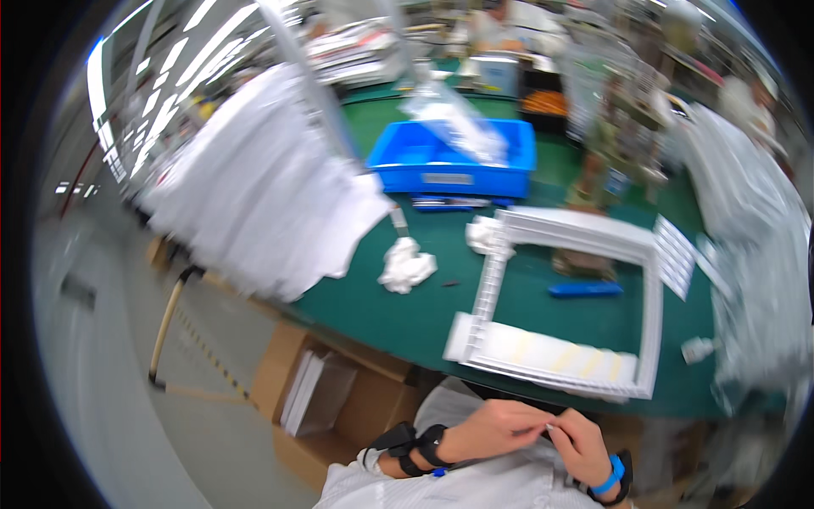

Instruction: Assembling and inspecting white plastic frame components at an industrial workbench.

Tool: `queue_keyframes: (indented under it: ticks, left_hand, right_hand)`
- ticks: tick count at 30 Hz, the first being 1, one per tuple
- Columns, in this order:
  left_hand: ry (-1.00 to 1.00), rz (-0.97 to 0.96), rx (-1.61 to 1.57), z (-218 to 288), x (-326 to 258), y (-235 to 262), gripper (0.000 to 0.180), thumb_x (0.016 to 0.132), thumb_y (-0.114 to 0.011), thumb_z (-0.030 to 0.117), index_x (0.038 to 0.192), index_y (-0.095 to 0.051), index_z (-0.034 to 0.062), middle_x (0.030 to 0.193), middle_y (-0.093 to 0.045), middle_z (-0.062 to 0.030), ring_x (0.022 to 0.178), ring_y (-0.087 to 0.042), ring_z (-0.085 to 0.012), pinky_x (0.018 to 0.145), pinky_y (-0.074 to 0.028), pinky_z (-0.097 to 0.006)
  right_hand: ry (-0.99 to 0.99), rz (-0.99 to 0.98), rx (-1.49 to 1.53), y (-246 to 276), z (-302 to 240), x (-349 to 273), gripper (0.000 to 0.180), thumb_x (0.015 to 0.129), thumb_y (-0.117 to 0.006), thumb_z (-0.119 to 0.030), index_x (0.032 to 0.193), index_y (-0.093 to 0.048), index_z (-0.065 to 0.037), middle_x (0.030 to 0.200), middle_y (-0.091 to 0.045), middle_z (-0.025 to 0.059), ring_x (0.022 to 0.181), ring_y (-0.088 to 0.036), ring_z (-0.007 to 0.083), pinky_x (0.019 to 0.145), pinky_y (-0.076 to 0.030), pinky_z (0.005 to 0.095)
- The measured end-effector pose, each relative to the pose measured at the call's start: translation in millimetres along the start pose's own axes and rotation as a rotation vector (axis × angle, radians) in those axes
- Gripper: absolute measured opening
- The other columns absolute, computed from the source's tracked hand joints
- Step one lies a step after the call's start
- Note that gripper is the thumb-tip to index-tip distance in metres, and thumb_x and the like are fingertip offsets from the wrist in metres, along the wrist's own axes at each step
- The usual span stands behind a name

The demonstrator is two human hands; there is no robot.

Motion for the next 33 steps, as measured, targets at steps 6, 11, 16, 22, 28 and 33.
queue_keyframes:
  ticks: [6,11,16,22,28,33]
  left_hand:
    - [0.083,0.057,-0.112,-10,-25,5,0.021,0.084,-0.068,0.008,0.104,-0.072,0.0018,0.091,-0.072,-0.0126,0.078,-0.068,-0.0278,0.068,-0.055,-0.033]
    - [0.201,0.068,-0.232,-21,-45,1,0.024,0.087,-0.067,0.009,0.110,-0.070,0.0011,0.097,-0.072,-0.0134,0.084,-0.069,-0.0274,0.074,-0.055,-0.033]
    - [0.103,0.197,-0.235,-15,-50,26,0.026,0.086,-0.067,0.007,0.112,-0.070,0.0029,0.098,-0.072,-0.0149,0.083,-0.070,-0.0271,0.074,-0.055,-0.032]
    - [0.199,0.253,0.014,-7,-60,35,0.024,0.081,-0.071,0.002,0.105,-0.074,0.0009,0.091,-0.075,-0.0114,0.071,-0.071,-0.0162,0.068,-0.056,-0.025]
    - [0.451,-0.127,-0.247,-21,-55,-21,0.033,0.090,-0.072,0.006,0.120,-0.065,-0.0039,0.106,-0.070,-0.0088,0.092,-0.063,-0.0112,0.080,-0.053,-0.025]
    - [0.380,-0.143,-0.151,-11,-41,-50,0.026,0.086,-0.073,0.000,0.112,-0.070,-0.0046,0.094,-0.072,-0.0081,0.084,-0.062,-0.0089,0.075,-0.052,-0.023]
  right_hand:
    - [0.078,-0.085,-0.097,-23,-16,2,0.016,0.100,-0.053,-0.009,0.101,-0.062,0.003,0.086,-0.058,0.0190,0.075,-0.057,0.0349,0.068,-0.046,0.0369]
    - [0.110,-0.115,-0.180,-37,-20,4,0.015,0.100,-0.052,-0.009,0.098,-0.060,0.004,0.086,-0.056,0.0199,0.076,-0.056,0.0352,0.069,-0.045,0.0369]
    - [0.170,-0.062,-0.193,-45,-30,12,0.011,0.099,-0.053,-0.006,0.098,-0.059,0.003,0.088,-0.058,0.0172,0.076,-0.057,0.0279,0.070,-0.047,0.0342]
    - [0.229,-0.044,-0.073,-54,-26,5,0.014,0.094,-0.061,-0.015,0.101,-0.065,-0.003,0.086,-0.056,0.0140,0.077,-0.060,0.0341,0.067,-0.051,0.0384]
    - [0.204,0.234,0.046,-30,1,-37,0.015,0.096,-0.059,-0.015,0.100,-0.064,-0.002,0.087,-0.056,0.0133,0.078,-0.060,0.0332,0.066,-0.049,0.0381]
    - [0.293,0.428,0.077,-20,16,-72,0.014,0.095,-0.058,-0.015,0.096,-0.062,-0.002,0.085,-0.051,0.0121,0.074,-0.057,0.0310,0.063,-0.048,0.0378]
Point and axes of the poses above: each hand's wrist, its own x-axis towards the middle knuckle, its own y-axis out of the back of the hand, z = x × y, the point moved 10 cm from there along x, towards the middle knuckle
